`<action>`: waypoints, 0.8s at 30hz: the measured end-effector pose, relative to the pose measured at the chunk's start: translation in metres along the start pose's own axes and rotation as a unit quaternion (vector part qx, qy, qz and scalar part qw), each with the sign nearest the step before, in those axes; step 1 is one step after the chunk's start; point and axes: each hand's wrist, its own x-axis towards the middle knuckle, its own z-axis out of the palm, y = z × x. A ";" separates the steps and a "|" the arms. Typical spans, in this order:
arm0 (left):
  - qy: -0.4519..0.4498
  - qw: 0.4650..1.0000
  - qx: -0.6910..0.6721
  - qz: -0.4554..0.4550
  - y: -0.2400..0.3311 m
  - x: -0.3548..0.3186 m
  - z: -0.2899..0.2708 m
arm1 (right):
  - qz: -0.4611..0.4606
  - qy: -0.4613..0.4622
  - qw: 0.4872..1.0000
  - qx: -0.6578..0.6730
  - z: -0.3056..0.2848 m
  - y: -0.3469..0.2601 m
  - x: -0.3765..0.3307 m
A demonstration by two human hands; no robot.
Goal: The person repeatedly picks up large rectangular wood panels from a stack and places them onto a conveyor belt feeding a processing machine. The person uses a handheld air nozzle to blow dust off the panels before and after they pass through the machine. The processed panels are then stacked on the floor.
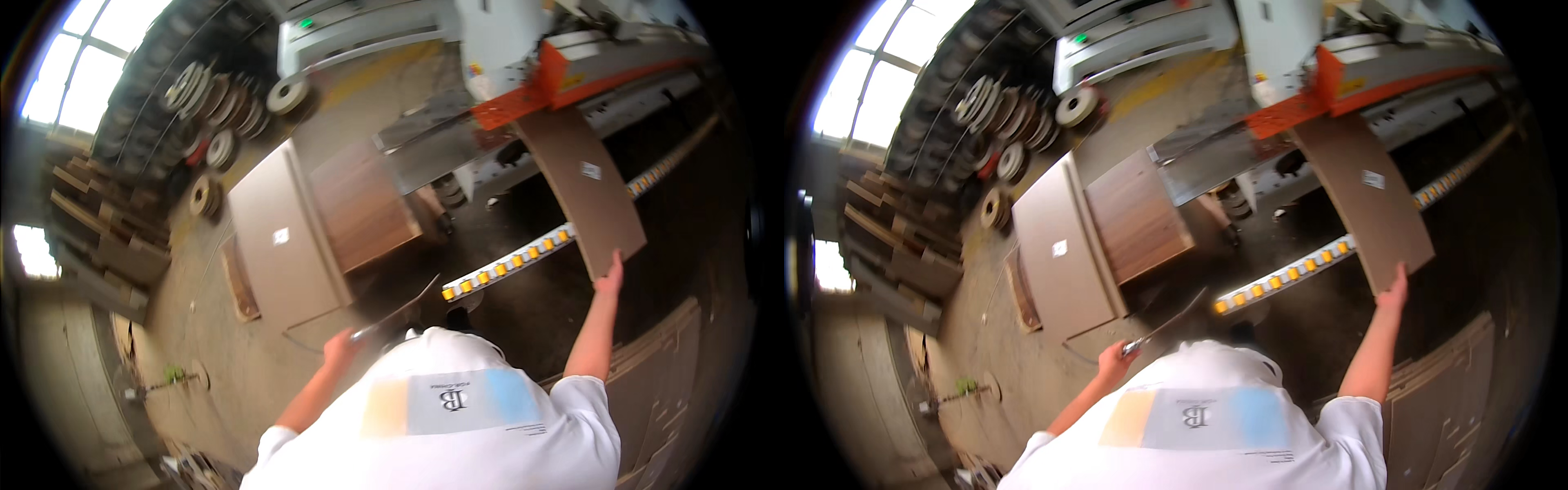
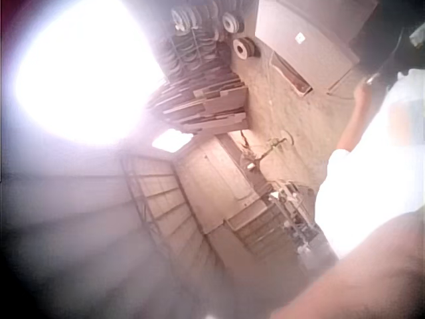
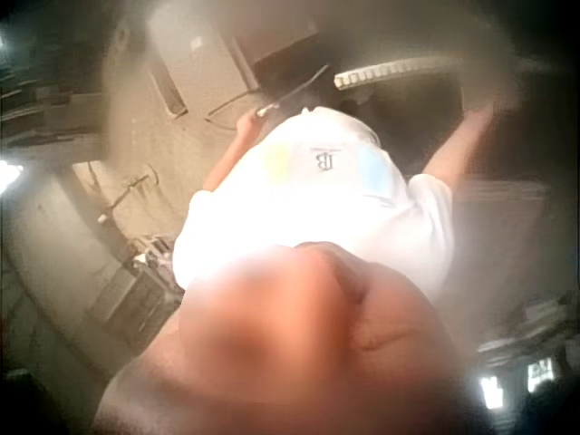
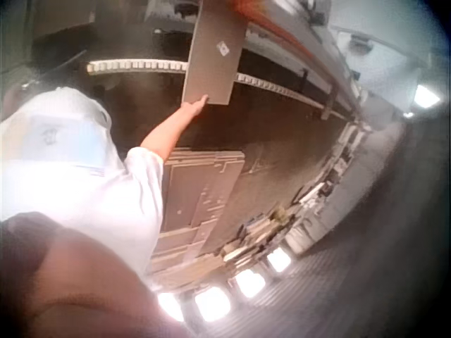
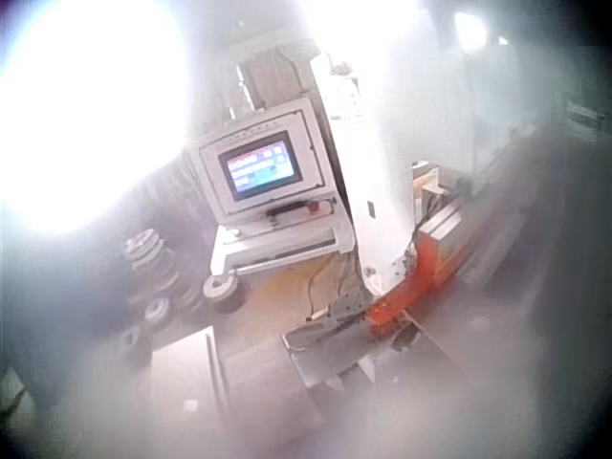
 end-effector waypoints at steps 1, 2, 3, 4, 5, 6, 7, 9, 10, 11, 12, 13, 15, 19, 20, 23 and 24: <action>-0.011 1.000 0.009 -0.001 0.003 0.008 -0.005 | -0.014 0.030 0.999 0.020 -0.008 -0.008 0.010; -0.015 1.000 0.015 0.010 0.006 0.015 -0.014 | -0.049 0.026 0.997 0.055 -0.015 -0.016 0.018; -0.019 0.999 0.023 0.013 0.005 0.014 -0.022 | -0.112 0.143 0.983 0.018 -0.004 -0.019 0.016; -0.028 0.999 0.028 0.014 -0.004 0.003 -0.027 | -0.199 0.200 0.959 -0.033 0.008 -0.017 -0.004; -0.021 0.999 0.042 0.004 -0.016 -0.002 -0.035 | -0.295 0.343 0.878 -0.159 0.035 -0.010 -0.039; -0.015 0.998 0.053 0.003 -0.033 -0.003 -0.048 | -0.339 0.315 0.876 -0.136 0.056 -0.005 -0.063; -0.017 0.998 0.065 -0.002 -0.056 -0.014 -0.061 | -0.379 0.287 0.871 -0.121 0.069 0.003 -0.092; 0.042 0.993 0.091 -0.066 -0.092 -0.008 -0.106 | -0.324 0.204 0.916 -0.116 0.130 0.025 -0.155; 0.071 0.982 0.129 -0.116 -0.131 -0.014 -0.122 | -0.293 0.086 0.938 -0.163 0.135 0.046 -0.168; 0.101 0.971 0.140 -0.165 -0.155 -0.010 -0.150 | -0.234 0.031 0.960 -0.153 0.165 0.070 -0.198; 0.130 0.956 0.158 -0.209 -0.193 -0.011 -0.172 | -0.184 -0.053 0.963 -0.189 0.177 0.098 -0.203; 0.121 0.943 0.163 -0.263 -0.235 -0.023 -0.194 | -0.147 -0.106 0.949 -0.259 0.203 0.127 -0.241; 0.140 0.928 0.180 -0.295 -0.276 -0.039 -0.243 | -0.057 -0.283 0.888 -0.359 0.244 0.179 -0.289; 0.048 0.939 0.184 -0.288 -0.283 -0.090 -0.308 | -0.086 -0.507 0.638 -0.573 0.291 0.286 -0.361; 0.003 0.954 0.184 -0.237 -0.278 -0.099 -0.314 | -0.090 -0.503 0.589 -0.625 0.304 0.304 -0.381; -0.119 0.951 0.222 -0.178 -0.259 -0.117 -0.335 | -0.090 -0.482 0.462 -0.739 0.334 0.351 -0.428; -0.078 0.955 0.211 -0.195 -0.266 -0.123 -0.337 | -0.089 -0.474 0.424 -0.767 0.342 0.364 -0.441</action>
